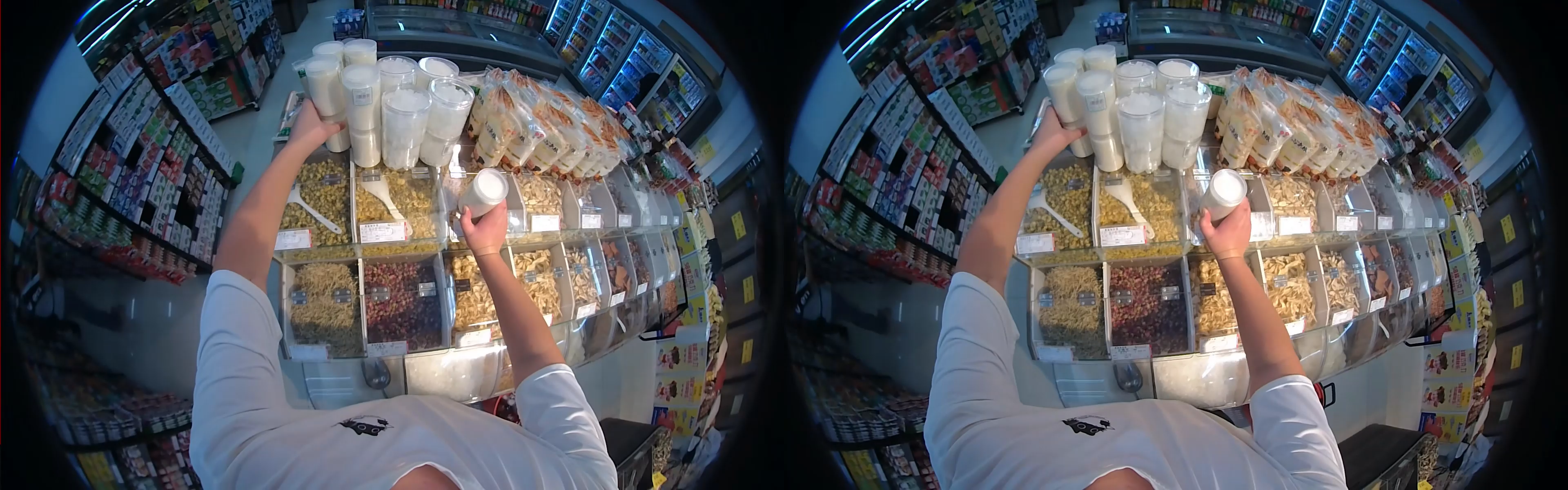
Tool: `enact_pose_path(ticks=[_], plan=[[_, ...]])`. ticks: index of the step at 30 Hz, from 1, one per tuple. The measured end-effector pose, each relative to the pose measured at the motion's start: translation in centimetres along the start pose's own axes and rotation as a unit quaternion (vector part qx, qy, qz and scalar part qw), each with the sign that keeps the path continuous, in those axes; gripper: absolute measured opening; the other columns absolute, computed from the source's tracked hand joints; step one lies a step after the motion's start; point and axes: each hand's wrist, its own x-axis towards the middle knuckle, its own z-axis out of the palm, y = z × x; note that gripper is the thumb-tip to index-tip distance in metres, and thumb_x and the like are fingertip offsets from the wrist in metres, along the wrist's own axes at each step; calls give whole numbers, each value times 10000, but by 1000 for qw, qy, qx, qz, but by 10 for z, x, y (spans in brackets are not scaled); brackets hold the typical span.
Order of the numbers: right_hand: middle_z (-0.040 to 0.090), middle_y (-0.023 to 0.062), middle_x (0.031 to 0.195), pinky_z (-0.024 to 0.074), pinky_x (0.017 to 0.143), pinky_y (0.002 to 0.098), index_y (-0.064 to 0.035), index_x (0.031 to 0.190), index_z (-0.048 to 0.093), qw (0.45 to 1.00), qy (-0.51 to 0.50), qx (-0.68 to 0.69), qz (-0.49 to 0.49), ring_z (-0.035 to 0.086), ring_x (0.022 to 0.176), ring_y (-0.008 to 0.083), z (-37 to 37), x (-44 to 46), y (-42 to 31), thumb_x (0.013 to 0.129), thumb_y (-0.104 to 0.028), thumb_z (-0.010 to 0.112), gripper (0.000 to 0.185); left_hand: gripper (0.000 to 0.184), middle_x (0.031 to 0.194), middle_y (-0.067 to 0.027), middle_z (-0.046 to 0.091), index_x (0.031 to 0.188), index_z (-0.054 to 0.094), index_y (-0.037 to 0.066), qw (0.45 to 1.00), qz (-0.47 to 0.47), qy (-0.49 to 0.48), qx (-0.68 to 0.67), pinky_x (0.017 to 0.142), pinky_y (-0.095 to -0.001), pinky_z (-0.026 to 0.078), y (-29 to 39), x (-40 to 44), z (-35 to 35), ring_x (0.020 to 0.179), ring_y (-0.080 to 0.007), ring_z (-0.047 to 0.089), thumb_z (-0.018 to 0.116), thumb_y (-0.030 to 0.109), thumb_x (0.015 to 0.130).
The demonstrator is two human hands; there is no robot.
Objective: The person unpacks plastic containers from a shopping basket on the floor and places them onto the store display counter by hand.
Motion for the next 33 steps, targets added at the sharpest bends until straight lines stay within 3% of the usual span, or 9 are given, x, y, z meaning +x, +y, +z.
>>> enact_pose_path(ticks=[6,16,25,33], plan=[[570,246,1164,460,961,477,34,1266,443,1000,-7,11,12,549,1113,437,-4,2,-5,723,-338,777,738,781,1266,-211,620,1295,453,-35,998,-63,14,8,988,-403,513,3,-13,4,1169,-314,630,888,255,715],[562,247,1182,458,963,480,33,1298,420,1000,-4,8,4,546,1117,441,-3,1,-3,727,-334,772,764,640,1204,-170,682,1233,558,-20,998,-56,20,13,949,-395,531,-3,-14,10,1106,-299,665,877,226,735],[554,248,1195,454,964,488,23,1320,401,1000,-4,9,-7,538,1129,443,-2,0,-1,734,-338,770,781,686,1224,-182,662,1272,513,-30,998,-50,38,-16,953,-393,527,-23,-6,20,1111,-293,660,876,208,741],[550,243,1213,455,970,487,13,1332,397,1000,-1,11,-12,536,1142,440,-1,-1,0,736,-340,775,789,762,1242,-207,618,1351,420,-56,988,-5,9,-156,953,-386,525,-65,-6,38,1131,-285,633,844,169,760]])
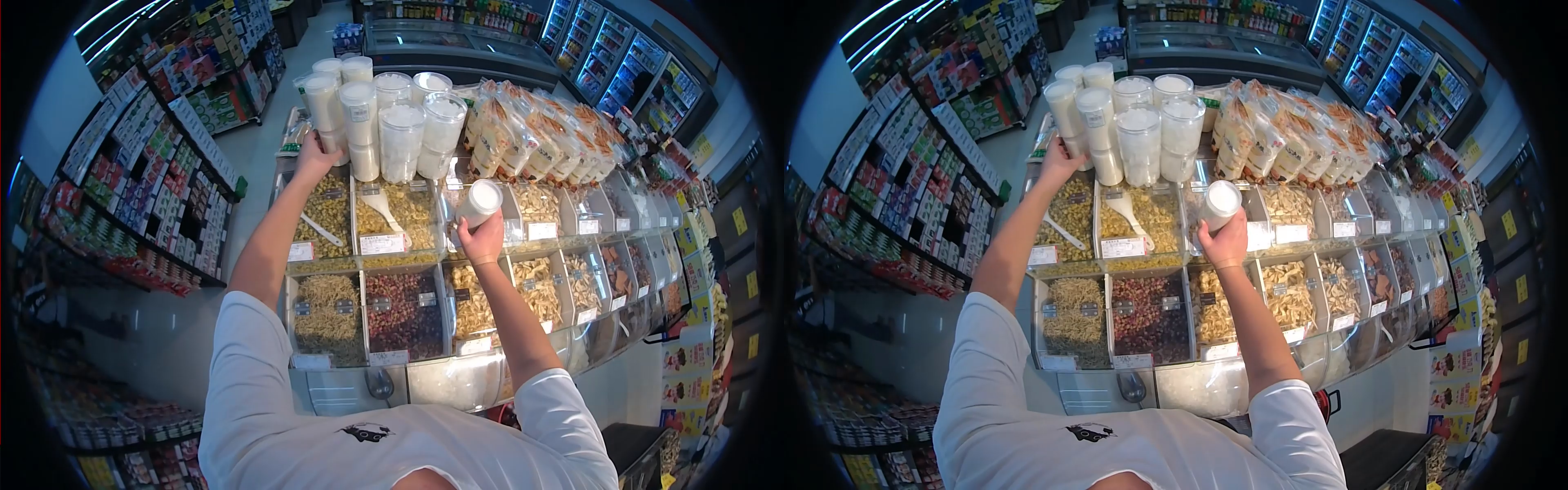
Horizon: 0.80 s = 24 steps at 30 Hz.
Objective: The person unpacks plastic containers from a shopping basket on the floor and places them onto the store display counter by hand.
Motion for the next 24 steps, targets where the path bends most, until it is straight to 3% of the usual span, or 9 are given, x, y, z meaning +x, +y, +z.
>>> enact_pose_path(ticks=[1,3,5,7,10,14,15,21,24], plan=[[550,242,1214,456,968,487,8,1332,398,1000,-8,0,14,537,1142,438,-1,0,-2,736,-340,777,787,762,1242,-207,618,1351,420,-56,1000,0,0,0,953,-386,525,7,-10,0,1131,-285,633,844,169,760],[550,242,1215,458,966,487,3,1332,399,1000,-15,1,28,538,1143,437,-2,1,-3,736,-340,779,785,770,1310,-233,556,1380,393,-53,987,-23,105,117,949,-380,522,21,-38,2,1146,-272,608,826,151,777],[554,236,1213,461,962,486,-4,1327,403,999,-16,15,27,539,1145,432,-1,1,-1,733,-338,785,781,693,1359,-218,509,1396,389,-26,991,4,137,-4,944,-379,521,18,-80,-1,1159,-254,591,770,89,828],[559,233,1208,462,960,486,-6,1324,406,1000,-14,13,25,542,1140,435,-3,2,-3,731,-337,787,779,560,1288,-181,559,1383,419,6,984,44,129,-114,946,-365,515,40,-152,-5,1129,-237,603,678,7,887],[571,232,1197,464,957,486,-11,1319,413,1000,-8,14,20,548,1130,439,-4,3,-4,727,-330,792,772,250,1119,-113,650,1198,557,2,964,-66,73,-246,870,-307,528,78,-286,-9,982,-188,654,558,-40,952],[587,236,1179,464,953,486,-12,1311,427,1000,5,6,16,555,1120,440,-4,2,-7,727,-316,796,755,219,1058,-90,666,1174,576,24,922,-247,71,-289,827,-321,547,65,-440,21,920,-185,669,533,-19,963],[587,236,1179,464,953,486,-12,1311,427,1000,5,8,15,555,1120,440,-6,2,-8,727,-316,796,755,209,1057,-86,666,1161,583,28,919,-250,55,-300,827,-319,547,63,-467,30,923,-181,670,538,-22,963],[603,236,1158,469,942,480,-2,1271,485,998,2,61,-13,572,1095,432,-19,8,-20,758,-285,799,666,177,1063,-68,659,1129,600,19,937,-202,-54,-279,840,-298,537,81,-511,43,936,-161,664,535,-30,973],[632,235,1119,475,932,457,-3,1204,542,991,-21,120,50,603,1064,410,-35,-2,-46,793,-252,812,551,184,1090,-66,658,1161,598,4,948,-169,-77,-257,862,-278,524,105,-499,33,962,-146,653,534,-11,990]])
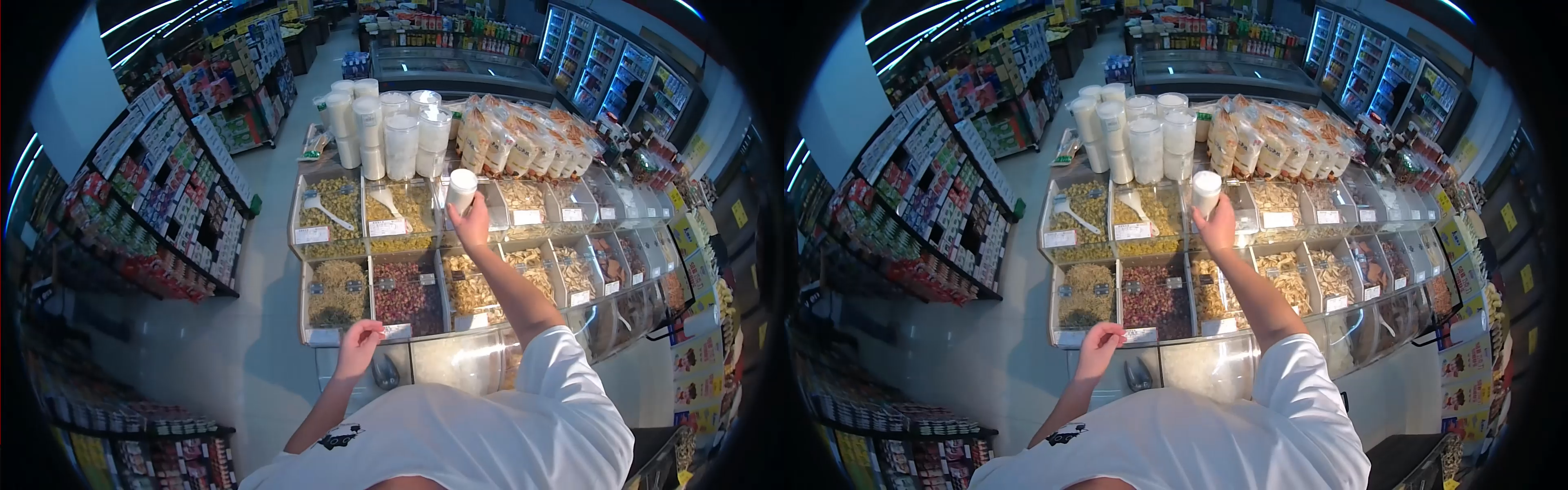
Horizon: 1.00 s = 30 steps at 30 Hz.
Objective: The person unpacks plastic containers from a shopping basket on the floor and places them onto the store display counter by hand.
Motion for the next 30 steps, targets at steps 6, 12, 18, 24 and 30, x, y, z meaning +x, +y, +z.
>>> enact_pose_path(ticks=[6,12,18,24,30], plan=[[664,181,1167,510,933,405,-45,1271,548,974,-198,104,36,650,1079,331,-15,-149,-78,763,-271,847,631,445,1337,-109,553,1411,449,33,993,87,59,44,947,-315,517,21,-4,10,1156,-202,601,579,6,986],[653,166,1176,508,946,393,-24,1282,557,938,-285,196,19,644,1098,307,-28,-244,-121,754,-195,859,632,586,1313,-89,562,1355,433,47,992,46,54,102,893,-301,509,-3,-13,2,1162,-158,603,772,93,879],[615,192,1268,481,1000,434,-5,1279,562,920,-334,167,-117,600,1157,377,-38,-240,-121,763,-151,833,601,562,1225,-71,610,1283,477,36,996,71,40,41,861,-285,515,-7,-23,-3,1080,-138,632,811,67,832],[577,212,1284,450,1036,467,-2,1266,568,930,-303,113,-174,552,1190,401,-27,-187,-81,838,-221,755,517,569,1201,-104,647,1291,504,7,987,94,117,60,882,-296,560,12,8,-34,1070,-174,660,809,8,810],[578,191,1225,442,1010,464,3,1174,587,953,-239,-81,-165,551,1159,382,-14,-170,7,904,-181,642,331,536,1171,-123,692,1293,524,-2,968,188,140,89,858,-304,555,113,96,-61,1030,-178,687,800,46,836]])
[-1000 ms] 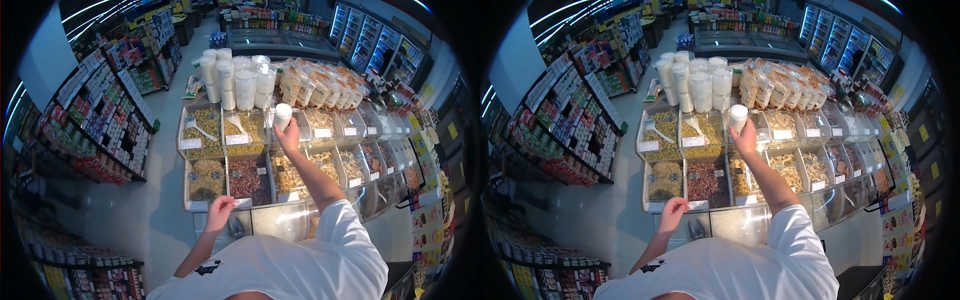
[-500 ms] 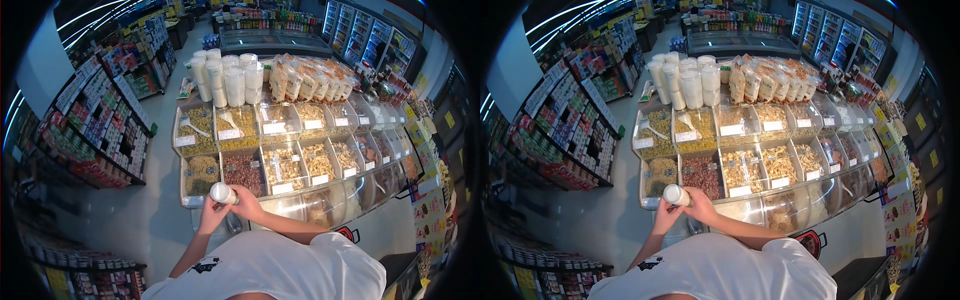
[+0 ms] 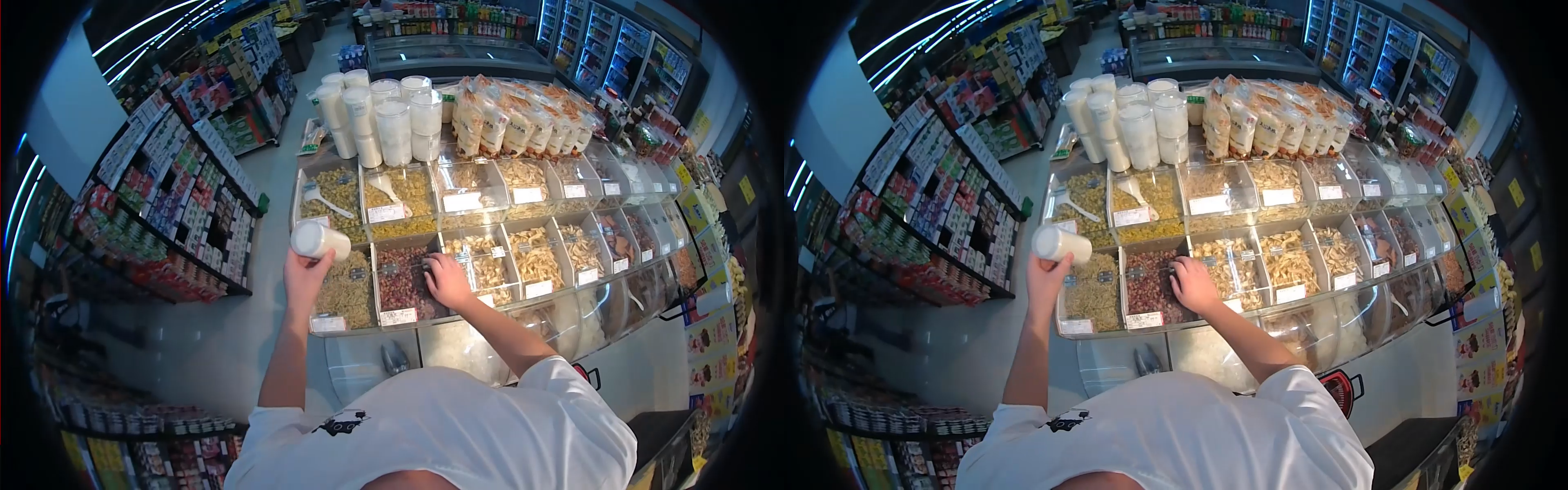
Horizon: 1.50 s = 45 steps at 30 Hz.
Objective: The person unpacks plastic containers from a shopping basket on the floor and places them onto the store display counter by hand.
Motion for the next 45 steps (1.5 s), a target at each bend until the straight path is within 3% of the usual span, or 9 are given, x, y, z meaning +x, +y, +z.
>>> enact_pose_path(ticks=[7,11,16,26,29,36,38,42,45], plan=[[596,172,1207,451,1018,451,-10,1098,609,1000,-12,-18,-22,561,1156,365,3,-3,1,860,-123,637,265,566,1084,-128,722,1215,593,-6,971,45,-3,237,838,-323,539,29,147,28,968,-213,709,858,258,790],[597,162,1231,452,1021,452,-13,1097,612,1000,-21,-18,-16,560,1170,355,-2,-1,-2,822,-106,639,292,567,1071,-123,729,1156,626,1,953,121,-12,277,840,-347,539,-32,228,47,944,-231,709,871,315,753],[596,170,1219,445,1030,458,-8,1092,603,1000,-19,-4,-14,556,1178,358,-5,-1,-2,808,-106,640,303,600,1082,-134,729,1134,645,-4,962,-48,-46,266,863,-366,535,-69,272,72,968,-233,701,878,362,720],[604,166,1243,454,1028,450,-1,1074,618,1000,-26,4,-4,566,1175,353,-3,-1,0,792,-90,643,296,701,1123,-206,694,1208,547,-48,957,-54,24,285,897,-389,532,-139,308,65,1006,-294,689,893,288,698],[595,177,1227,432,1048,454,-10,1099,619,999,-31,2,-4,551,1192,353,-3,0,1,805,-111,641,311,668,1126,-218,667,1179,534,-40,954,2,20,299,885,-384,538,-92,266,82,1023,-302,667,899,203,676],[596,172,1222,436,1044,451,-11,1100,618,999,-35,-3,-1,551,1195,348,-2,-1,1,802,-112,647,315,489,1077,-151,588,1134,553,-1,963,4,100,249,817,-336,554,-126,250,74,992,-253,620,820,66,728],[597,169,1220,440,1040,453,-10,1097,614,1000,-28,2,-3,552,1191,349,-2,-2,1,803,-110,647,312,318,1036,-126,574,1092,578,24,936,171,99,292,791,-322,547,-116,199,81,932,-238,614,719,-7,808],[595,165,1223,443,1035,452,-10,1091,610,1000,-25,-1,-7,554,1187,350,-3,-1,0,797,-109,653,313,119,937,-74,595,946,624,25,966,146,-40,212,748,-282,503,-75,47,81,848,-191,613,637,-62,866],[603,173,1238,456,1018,455,-8,1064,614,1000,-21,5,-11,560,1179,364,-2,-1,-1,783,-91,649,294,83,862,-73,614,909,630,4,990,49,-65,114,731,-277,498,-114,-70,56,799,-164,620,609,-75,893]])
